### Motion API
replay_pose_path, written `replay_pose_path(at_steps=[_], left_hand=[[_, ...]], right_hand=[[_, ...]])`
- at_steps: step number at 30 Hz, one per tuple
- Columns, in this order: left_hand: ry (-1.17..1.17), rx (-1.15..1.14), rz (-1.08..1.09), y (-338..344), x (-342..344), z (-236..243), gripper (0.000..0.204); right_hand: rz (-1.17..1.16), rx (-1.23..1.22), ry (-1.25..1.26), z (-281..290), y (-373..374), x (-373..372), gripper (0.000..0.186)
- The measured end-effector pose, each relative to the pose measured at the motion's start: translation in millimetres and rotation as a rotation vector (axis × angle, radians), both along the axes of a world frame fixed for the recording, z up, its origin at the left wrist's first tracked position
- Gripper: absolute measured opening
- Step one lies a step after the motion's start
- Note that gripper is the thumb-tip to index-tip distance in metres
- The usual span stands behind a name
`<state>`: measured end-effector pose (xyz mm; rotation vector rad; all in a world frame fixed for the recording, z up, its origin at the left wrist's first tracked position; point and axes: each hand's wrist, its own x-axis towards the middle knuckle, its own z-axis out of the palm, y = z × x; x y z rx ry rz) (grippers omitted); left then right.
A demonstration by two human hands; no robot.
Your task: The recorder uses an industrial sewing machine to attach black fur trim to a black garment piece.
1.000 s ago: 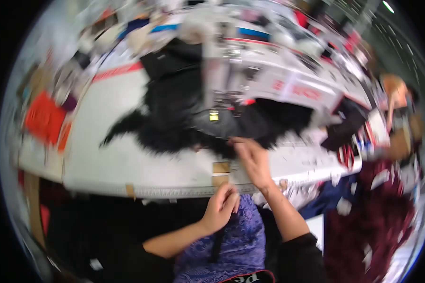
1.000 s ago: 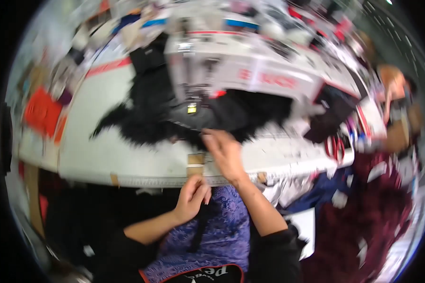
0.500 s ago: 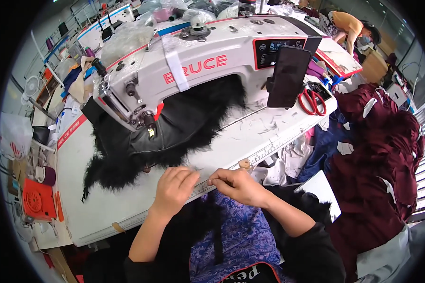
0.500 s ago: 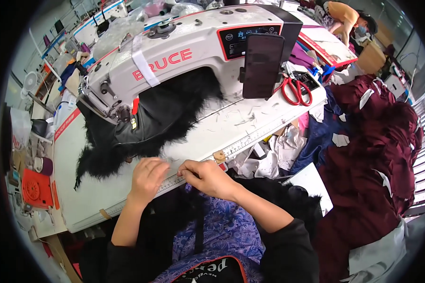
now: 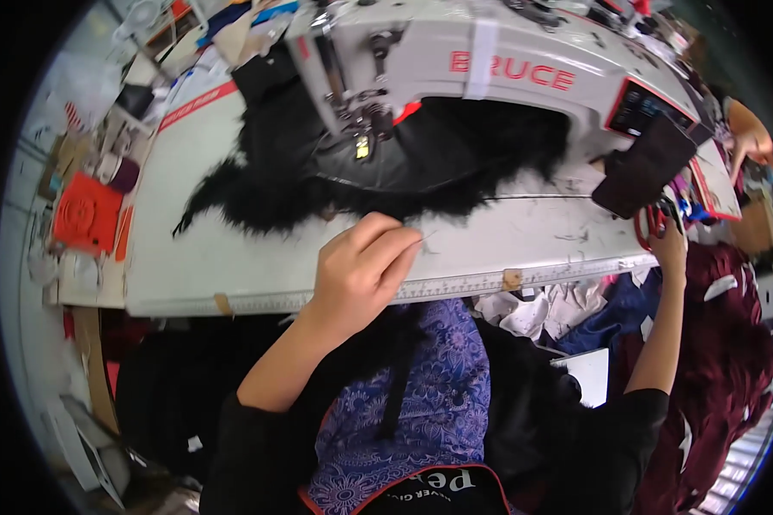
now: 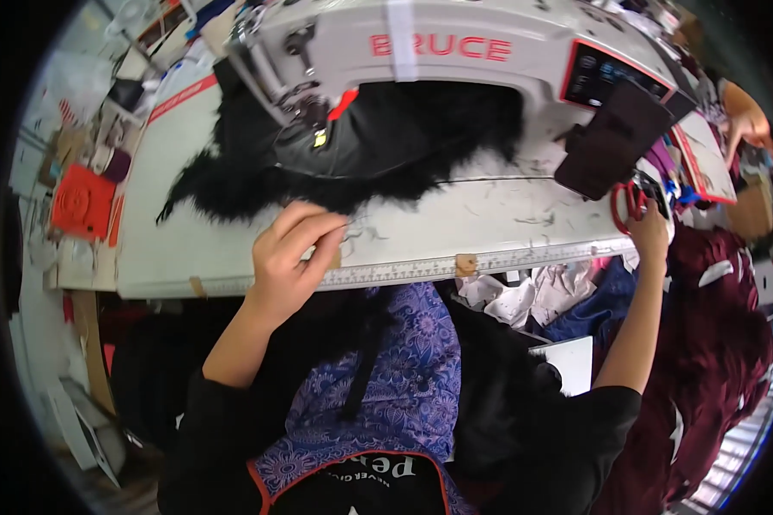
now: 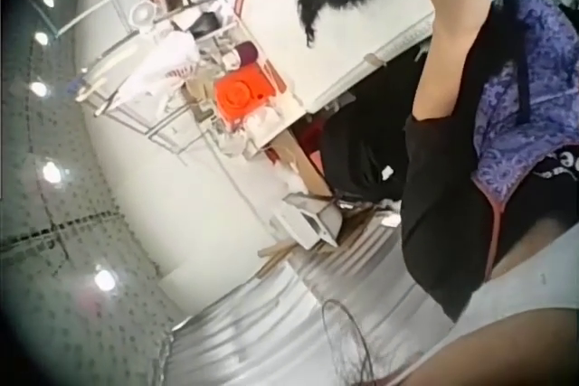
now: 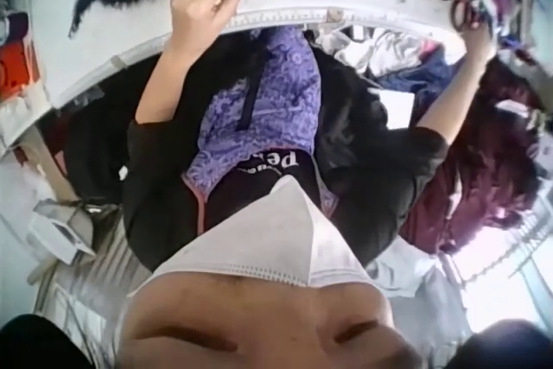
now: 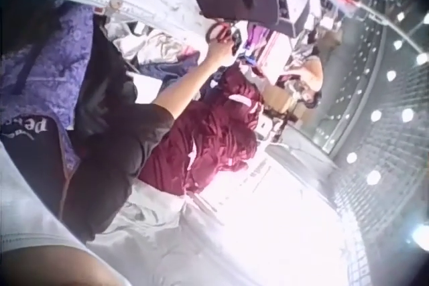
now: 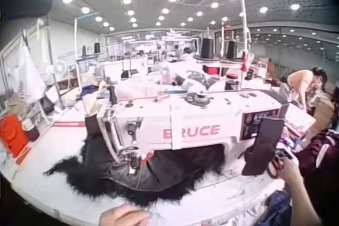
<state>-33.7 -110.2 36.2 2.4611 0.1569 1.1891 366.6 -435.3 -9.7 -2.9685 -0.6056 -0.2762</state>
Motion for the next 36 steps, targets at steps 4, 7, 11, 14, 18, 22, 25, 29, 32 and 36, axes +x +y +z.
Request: replay_pose_path(at_steps=[4, 7, 11, 14, 18, 22, 25, 29, 32, 36], left_hand=[[0.014, -0.113, -0.044, -1.4, -5.4, -0.3, 0.013], [0.034, -0.117, -0.040, -2.9, -8.7, 1.1, 0.013], [0.039, -0.200, -0.067, -6.8, -4.4, 1.7, 0.010], [0.041, -0.238, -0.026, -6.5, -8.0, -0.6, 0.008], [0.041, -0.316, -0.030, -9.4, -2.3, -5.4, 0.007], [0.063, -0.299, -0.062, -10.9, 5.6, -11.4, 0.007], [0.001, -0.229, -0.072, -12.4, 9.9, -12.4, 0.008], [0.019, -0.169, -0.078, -16.5, 12.6, -9.8, 0.009], [0.020, -0.116, -0.068, -18.0, 10.5, -9.6, 0.011], [0.011, -0.061, -0.078, -16.3, 8.3, -11.8, 0.014]], right_hand=[[0.014, -0.061, 0.039, -3.9, 16.4, 19.3, 0.052], [0.108, 0.005, 0.088, -1.9, 10.1, 36.2, 0.058], [0.038, 0.589, 0.423, -14.1, -53.1, 67.1, 0.059], [-0.086, 0.901, 0.371, -16.2, -40.5, 6.9, 0.047], [0.163, 1.550, 0.003, -12.4, -3.3, -125.7, 0.016], [0.367, 1.544, 0.471, -54.8, 19.1, -249.2, 0.039], [0.425, 1.322, 0.978, -53.6, 55.9, -324.0, 0.054], [0.494, 1.191, 1.289, -35.4, 93.0, -354.2, 0.093], [0.524, 1.078, 1.293, -25.7, 109.8, -350.0, 0.106], [0.483, 1.109, 1.238, -15.2, 119.9, -347.4, 0.106]])
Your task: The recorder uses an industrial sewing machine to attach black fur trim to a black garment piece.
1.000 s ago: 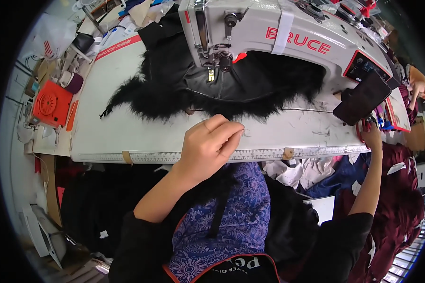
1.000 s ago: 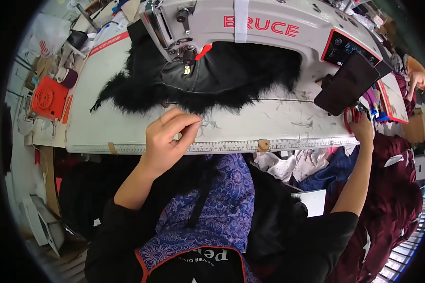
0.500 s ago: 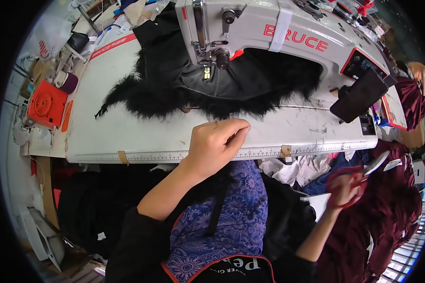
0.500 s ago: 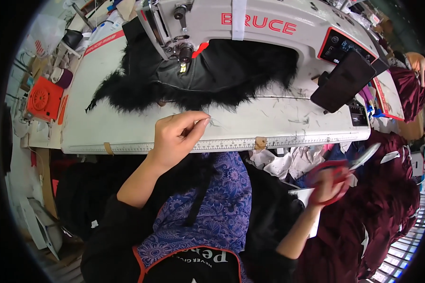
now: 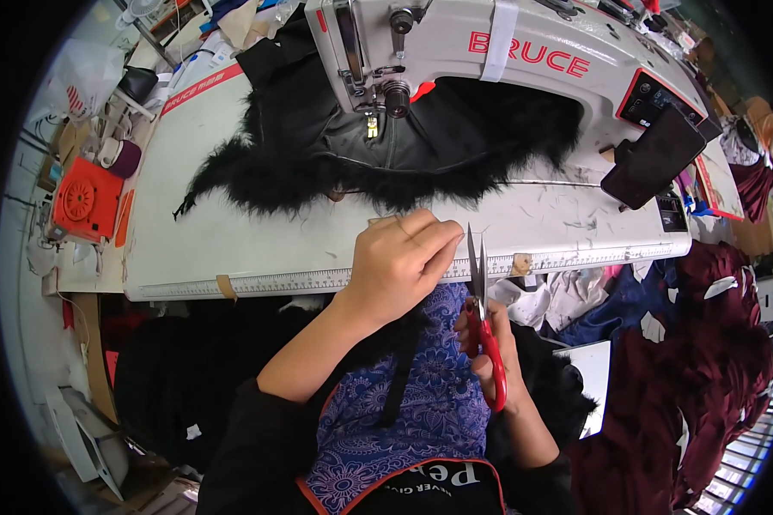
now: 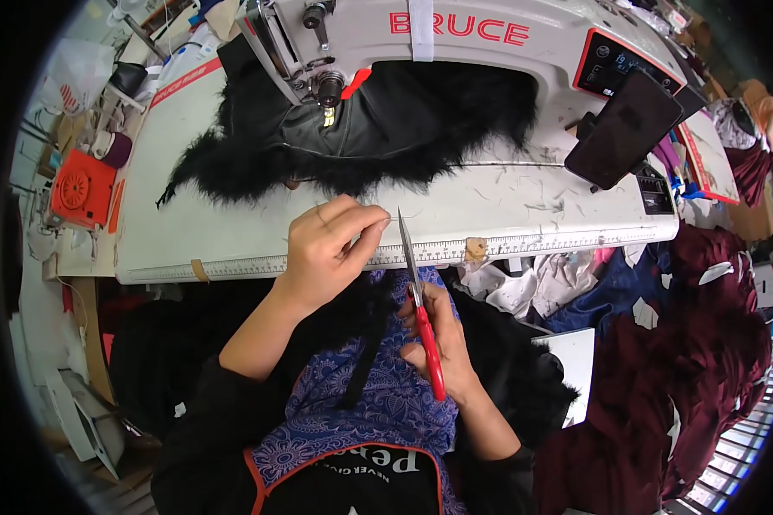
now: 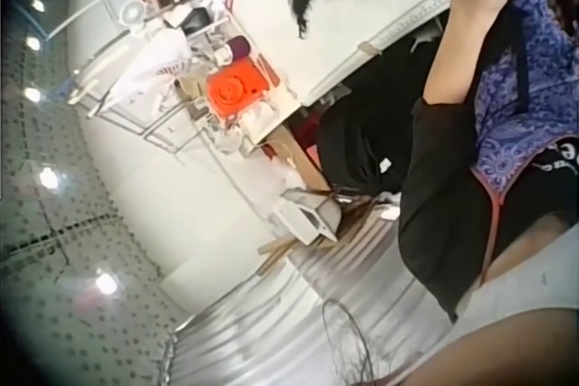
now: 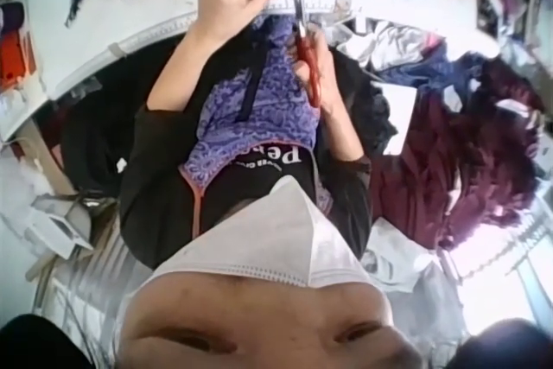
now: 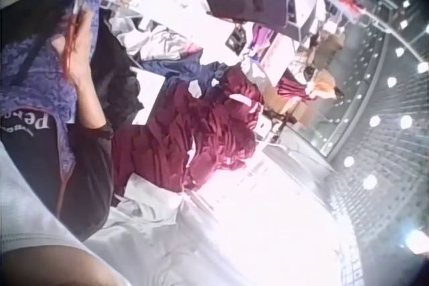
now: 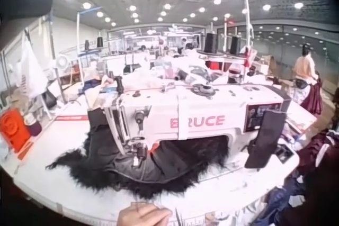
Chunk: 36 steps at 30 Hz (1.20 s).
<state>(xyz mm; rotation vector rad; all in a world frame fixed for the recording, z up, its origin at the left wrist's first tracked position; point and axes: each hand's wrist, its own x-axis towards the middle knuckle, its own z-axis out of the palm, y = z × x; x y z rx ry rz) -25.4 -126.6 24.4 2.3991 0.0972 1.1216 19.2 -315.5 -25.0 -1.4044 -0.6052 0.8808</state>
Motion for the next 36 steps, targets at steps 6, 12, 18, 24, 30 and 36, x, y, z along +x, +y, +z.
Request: replay_pose_path(at_steps=[6, 12, 18, 24, 30, 36], left_hand=[[-0.004, 0.029, -0.007, 1.6, 2.0, -5.4, 0.016], [-0.121, -0.084, 0.167, 45.6, -11.8, 7.5, 0.012], [0.311, -0.491, 0.301, 160.4, -8.2, 5.3, 0.014], [0.516, -0.369, 0.198, 176.7, 33.8, -4.6, 0.020], [0.541, -0.337, 0.256, 175.8, 39.1, -21.8, 0.033], [0.464, -0.422, 0.235, 167.1, 36.2, -24.4, 0.033]], right_hand=[[-0.036, -0.018, -0.025, -1.7, -6.3, 7.8, 0.086], [-0.522, 0.269, -0.125, -30.6, -62.5, 50.9, 0.034], [-0.889, -0.202, -0.423, -31.8, -174.9, 237.8, 0.048], [-0.679, -1.004, -1.029, 9.7, -176.0, 345.5, 0.056], [-0.485, -0.932, -1.343, 3.2, -146.3, 381.5, 0.044], [-0.429, -1.171, -1.322, 7.6, -132.0, 388.3, 0.040]])
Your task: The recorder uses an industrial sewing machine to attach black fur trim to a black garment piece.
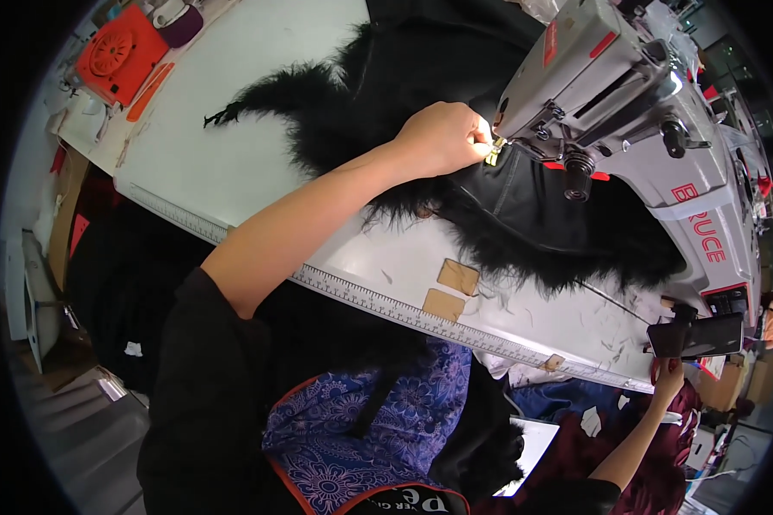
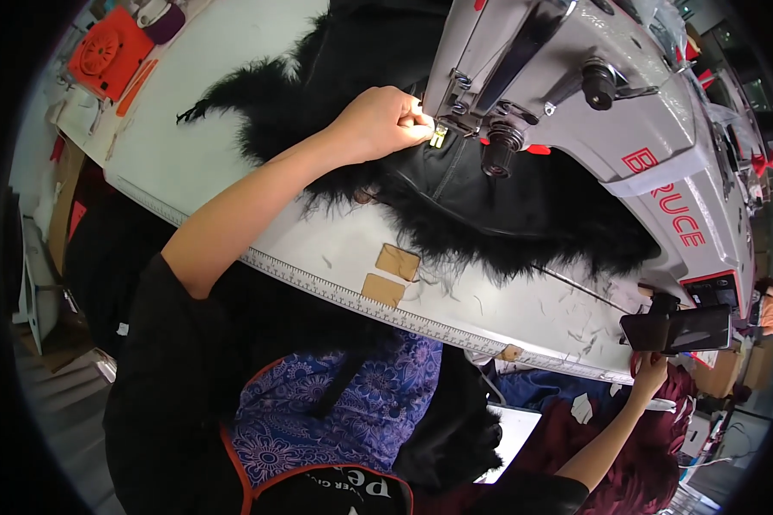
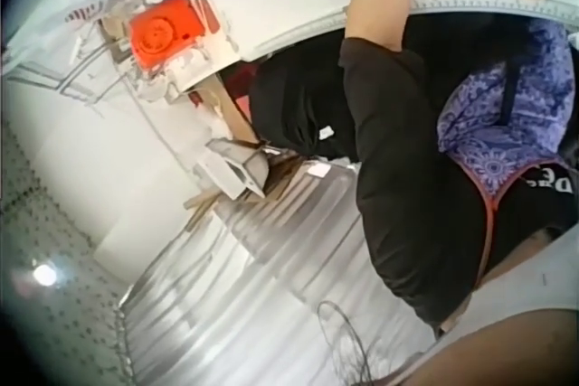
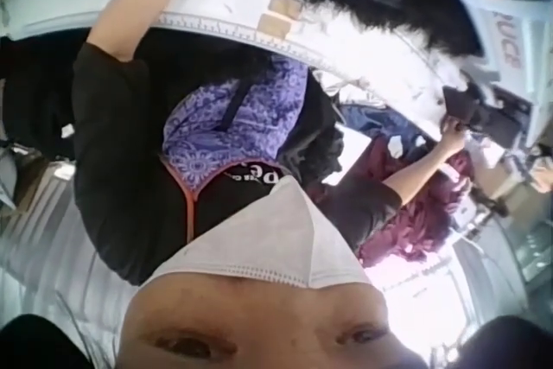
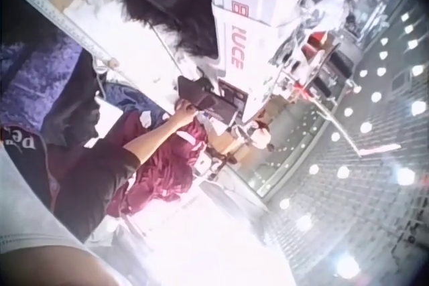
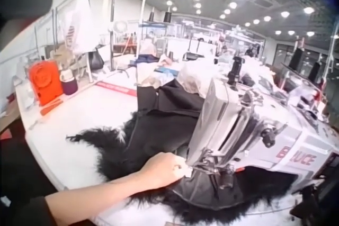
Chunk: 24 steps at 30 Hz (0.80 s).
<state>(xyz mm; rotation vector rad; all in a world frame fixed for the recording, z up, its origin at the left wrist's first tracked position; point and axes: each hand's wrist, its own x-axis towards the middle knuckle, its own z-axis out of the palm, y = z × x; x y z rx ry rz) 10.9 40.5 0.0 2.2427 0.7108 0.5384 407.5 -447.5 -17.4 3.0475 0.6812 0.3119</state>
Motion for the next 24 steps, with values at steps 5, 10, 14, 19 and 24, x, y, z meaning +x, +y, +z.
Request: replay_pose_path(at_steps=[5, 10, 14, 19, 24], left_hand=[[0.028, 0.039, -0.029, 2.3, 3.9, -2.4, 0.029], [0.033, -0.008, -0.086, 6.0, -0.4, -0.9, 0.025], [0.029, -0.028, -0.108, 6.1, -0.5, -6.8, 0.013], [-0.125, 0.044, -0.116, 9.6, -8.0, -21.5, 0.015], [-0.075, 0.014, -0.132, 6.2, 0.7, -19.0, 0.012]], right_hand=[[0.137, 0.294, -0.305, 3.2, -28.3, -14.8, 0.046], [0.251, 0.616, -0.639, 3.9, 53.1, -167.6, 0.026], [0.965, 0.422, -0.076, 17.6, 185.0, -275.3, 0.026], [0.970, 0.459, 0.226, 34.5, 316.1, -293.3, 0.028], [0.631, 0.354, 0.615, 37.7, 352.1, -269.8, 0.024]])
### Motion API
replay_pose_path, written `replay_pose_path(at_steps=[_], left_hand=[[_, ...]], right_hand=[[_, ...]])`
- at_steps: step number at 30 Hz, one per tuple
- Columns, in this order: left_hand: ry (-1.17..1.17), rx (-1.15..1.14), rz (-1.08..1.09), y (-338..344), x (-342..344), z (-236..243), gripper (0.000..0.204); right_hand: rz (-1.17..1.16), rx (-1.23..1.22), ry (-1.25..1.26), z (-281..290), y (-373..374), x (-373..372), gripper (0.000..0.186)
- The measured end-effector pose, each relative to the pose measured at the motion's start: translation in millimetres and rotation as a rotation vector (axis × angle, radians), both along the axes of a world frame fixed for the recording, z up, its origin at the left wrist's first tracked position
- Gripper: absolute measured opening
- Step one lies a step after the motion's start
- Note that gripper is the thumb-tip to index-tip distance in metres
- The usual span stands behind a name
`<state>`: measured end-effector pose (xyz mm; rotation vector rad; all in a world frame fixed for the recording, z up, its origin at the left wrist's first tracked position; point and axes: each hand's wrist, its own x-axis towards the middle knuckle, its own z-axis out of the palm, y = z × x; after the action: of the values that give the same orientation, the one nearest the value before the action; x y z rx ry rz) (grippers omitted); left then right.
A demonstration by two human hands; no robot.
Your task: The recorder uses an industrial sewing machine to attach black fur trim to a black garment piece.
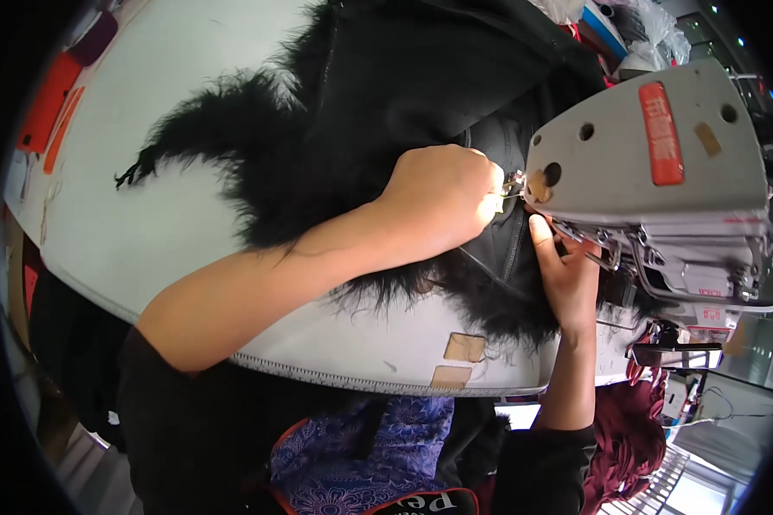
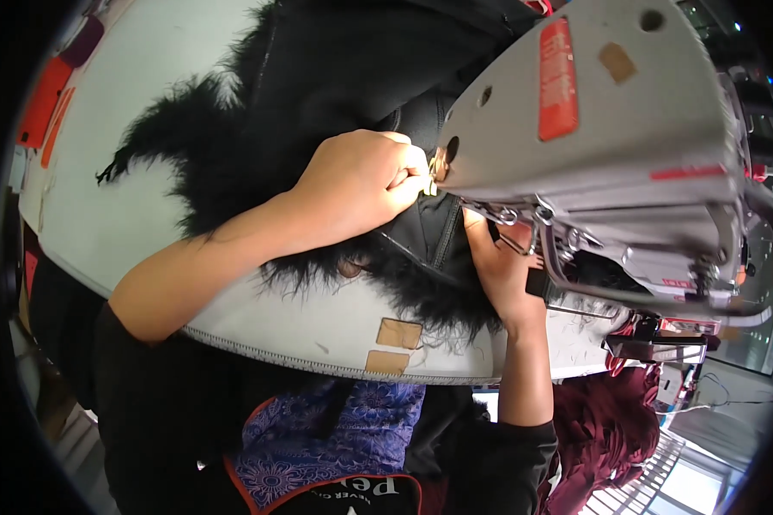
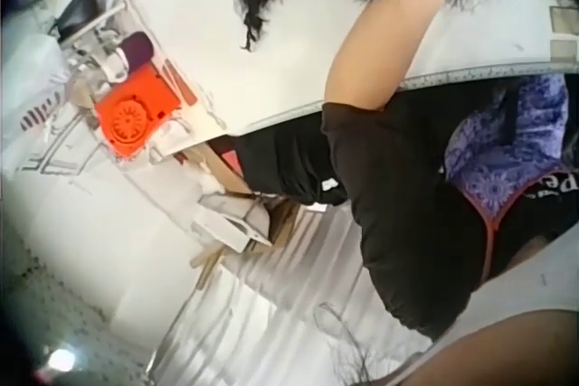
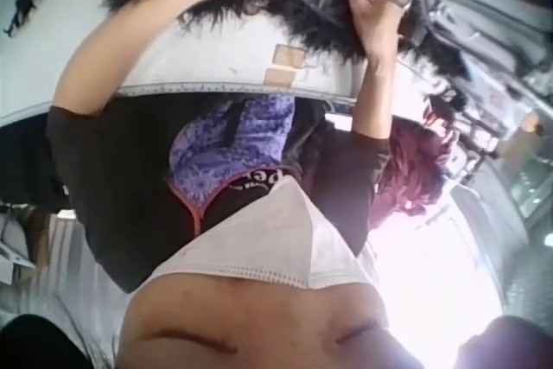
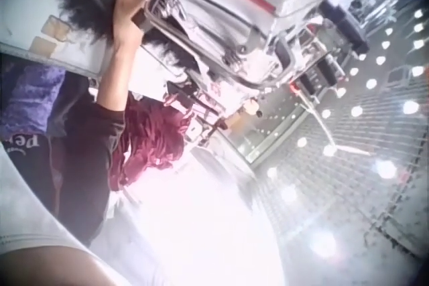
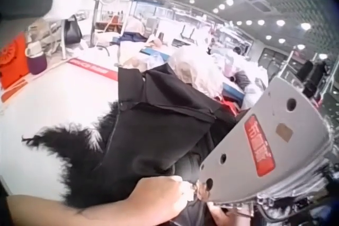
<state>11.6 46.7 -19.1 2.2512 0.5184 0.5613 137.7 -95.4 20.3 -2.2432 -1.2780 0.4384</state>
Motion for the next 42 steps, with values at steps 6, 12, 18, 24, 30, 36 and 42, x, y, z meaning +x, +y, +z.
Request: replay_pose_path(at_steps=[6, 12, 18, 24, 30, 36, 42], left_hand=[[-0.084, 0.057, 0.050, -2.9, -1.8, -6.9, 0.016], [-0.042, 0.061, 0.054, -2.3, -2.3, -4.8, 0.018], [0.002, 0.072, 0.043, -1.5, 0.2, -3.7, 0.018], [-0.091, 0.006, 0.068, -3.7, -0.8, -4.2, 0.018], [-0.102, 0.029, 0.067, -4.7, 1.3, -6.7, 0.016], [-0.074, 0.067, 0.080, -4.9, 1.0, -3.4, 0.015], [0.091, 0.056, 0.035, -6.7, 0.7, 8.4, 0.015]], right_hand=[[0.062, 0.219, 0.034, -24.4, 7.4, -3.1, 0.019], [-0.044, 0.299, 0.085, -30.7, 4.5, -5.9, 0.017], [-0.079, 0.364, 0.061, -34.7, -4.5, 0.0, 0.017], [-0.110, 0.373, 0.118, -36.2, -5.1, -3.1, 0.018], [-0.104, 0.289, 0.112, -35.6, -7.6, -2.8, 0.020], [-0.064, 0.264, 0.039, -33.8, -5.7, -3.9, 0.019], [-0.040, 0.227, -0.068, -30.7, -7.0, -2.7, 0.019]])
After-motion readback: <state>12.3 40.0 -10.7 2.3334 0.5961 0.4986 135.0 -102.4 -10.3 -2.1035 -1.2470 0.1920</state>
